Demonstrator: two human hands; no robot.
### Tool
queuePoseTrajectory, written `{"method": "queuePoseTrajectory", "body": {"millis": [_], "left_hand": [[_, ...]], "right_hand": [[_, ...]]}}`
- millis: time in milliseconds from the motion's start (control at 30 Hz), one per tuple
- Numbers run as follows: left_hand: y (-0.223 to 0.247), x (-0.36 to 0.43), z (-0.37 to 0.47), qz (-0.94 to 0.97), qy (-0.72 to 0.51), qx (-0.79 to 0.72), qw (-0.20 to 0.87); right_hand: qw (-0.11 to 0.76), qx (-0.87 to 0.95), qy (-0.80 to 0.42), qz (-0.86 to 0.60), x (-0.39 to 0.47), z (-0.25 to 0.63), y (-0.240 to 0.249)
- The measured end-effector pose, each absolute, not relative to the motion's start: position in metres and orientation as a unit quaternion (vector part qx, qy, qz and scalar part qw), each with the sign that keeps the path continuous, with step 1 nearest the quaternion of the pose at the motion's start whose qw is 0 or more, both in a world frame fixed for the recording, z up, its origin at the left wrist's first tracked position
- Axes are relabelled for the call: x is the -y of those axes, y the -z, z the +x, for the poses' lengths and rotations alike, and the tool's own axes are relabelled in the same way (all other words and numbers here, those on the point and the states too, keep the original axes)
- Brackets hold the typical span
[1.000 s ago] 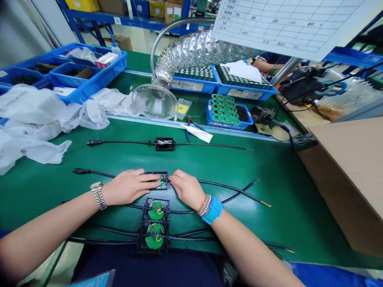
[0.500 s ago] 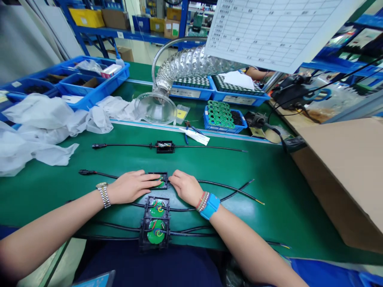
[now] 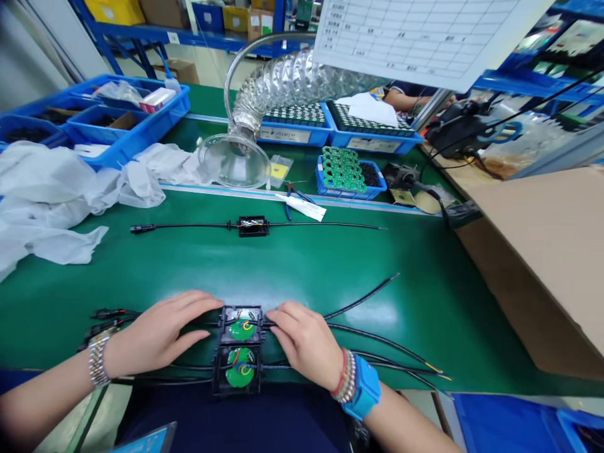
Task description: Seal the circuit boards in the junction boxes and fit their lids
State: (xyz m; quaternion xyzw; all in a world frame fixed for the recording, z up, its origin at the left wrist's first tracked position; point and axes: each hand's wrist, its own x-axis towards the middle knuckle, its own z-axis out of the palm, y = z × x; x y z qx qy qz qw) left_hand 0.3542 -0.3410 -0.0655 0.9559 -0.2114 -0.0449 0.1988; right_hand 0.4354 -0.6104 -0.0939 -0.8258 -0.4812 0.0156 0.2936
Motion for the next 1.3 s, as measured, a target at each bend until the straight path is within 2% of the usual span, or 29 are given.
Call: {"method": "queuePoseTrajectory", "body": {"millis": [100, 333, 567, 667, 733, 833, 933, 1100, 1300], "left_hand": [[0.056, 0.345, 0.357, 0.954, 0.043, 0.252, 0.159], [0.067, 0.366, 0.365, 0.942, 0.051, 0.311, 0.115], [0.057, 0.357, 0.377, 0.939, 0.029, 0.317, 0.127], [0.057, 0.340, 0.423, 0.963, -0.020, 0.244, 0.117], [0.063, 0.328, 0.462, 0.986, -0.052, 0.133, 0.091], [0.079, 0.316, 0.506, 0.996, -0.014, 0.031, 0.082], [0.089, 0.312, 0.512, 0.994, 0.015, 0.032, 0.102], [0.089, 0.316, 0.474, 0.981, 0.058, 0.079, 0.168], [0.072, 0.327, 0.448, 0.939, -0.022, 0.079, 0.335]], "right_hand": [[0.289, 0.505, 0.003, -0.813, 0.616, 0.437, 0.090], [0.192, 0.545, 0.017, -0.816, 0.615, 0.433, 0.090], [0.248, 0.557, -0.043, -0.792, 0.611, 0.461, 0.075], [0.258, 0.529, 0.009, -0.809, 0.590, 0.516, 0.081], [0.226, 0.487, 0.057, -0.842, 0.569, 0.558, 0.091], [0.178, 0.436, 0.073, -0.879, 0.542, 0.602, 0.108], [0.169, 0.435, 0.064, -0.882, 0.534, 0.606, 0.120], [0.170, 0.456, 0.044, -0.873, 0.555, 0.564, 0.120], [0.221, 0.439, 0.065, -0.868, 0.575, 0.524, 0.094]]}}
